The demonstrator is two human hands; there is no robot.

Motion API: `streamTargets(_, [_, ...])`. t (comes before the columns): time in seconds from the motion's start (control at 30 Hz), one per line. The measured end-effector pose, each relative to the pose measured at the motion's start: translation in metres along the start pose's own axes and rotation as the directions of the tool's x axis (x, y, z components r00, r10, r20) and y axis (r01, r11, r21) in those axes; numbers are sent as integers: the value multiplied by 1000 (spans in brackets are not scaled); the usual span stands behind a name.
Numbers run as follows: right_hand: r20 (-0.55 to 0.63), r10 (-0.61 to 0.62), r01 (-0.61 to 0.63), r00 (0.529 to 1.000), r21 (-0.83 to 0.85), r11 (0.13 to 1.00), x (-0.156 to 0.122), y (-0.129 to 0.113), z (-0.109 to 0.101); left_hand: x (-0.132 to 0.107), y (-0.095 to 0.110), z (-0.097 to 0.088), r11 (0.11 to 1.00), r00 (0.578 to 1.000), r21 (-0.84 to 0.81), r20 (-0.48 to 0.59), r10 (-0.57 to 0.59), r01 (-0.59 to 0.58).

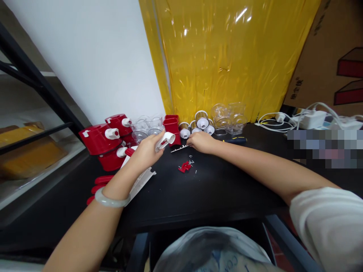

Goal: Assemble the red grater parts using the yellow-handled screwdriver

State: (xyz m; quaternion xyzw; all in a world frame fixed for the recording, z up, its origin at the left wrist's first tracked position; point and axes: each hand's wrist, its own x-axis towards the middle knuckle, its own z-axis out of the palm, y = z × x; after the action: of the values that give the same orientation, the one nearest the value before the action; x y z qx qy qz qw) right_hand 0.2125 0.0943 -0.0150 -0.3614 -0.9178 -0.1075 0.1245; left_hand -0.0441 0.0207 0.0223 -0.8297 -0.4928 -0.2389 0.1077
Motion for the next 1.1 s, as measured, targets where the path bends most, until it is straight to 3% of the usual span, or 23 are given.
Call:
streamTargets(0.1, [-4,-22,22,1000,-124,992,-1,0,-4,0,1,-1,999,999,38,36,-8,7])
streamTargets(0.23, [-11,-65,63,998,-116,991,-2,-2,-9,-2,2,-1,997,997,-7,26,-71,71])
streamTargets(0.33, [-114,-148,132,982,-141,981,-2,-9,-12,-2,2,1,989,991,-48,15,-136,136])
streamTargets(0.43, [-295,-285,233,912,-200,952,-2,-21,-17,-2,5,0,985,989,-94,0,-147,147])
streamTargets(0.57, [-515,-436,306,738,-322,896,-1,-38,-20,-3,18,-4,971,989,-190,12,-147,146])
streamTargets(0.67, [-600,-495,303,629,-397,866,0,-45,-18,-5,27,-7,955,990,-262,18,-137,137])
streamTargets(1.1, [-644,-541,273,541,-475,837,-2,-47,-16,-10,39,-1,930,996,-359,44,-71,82])
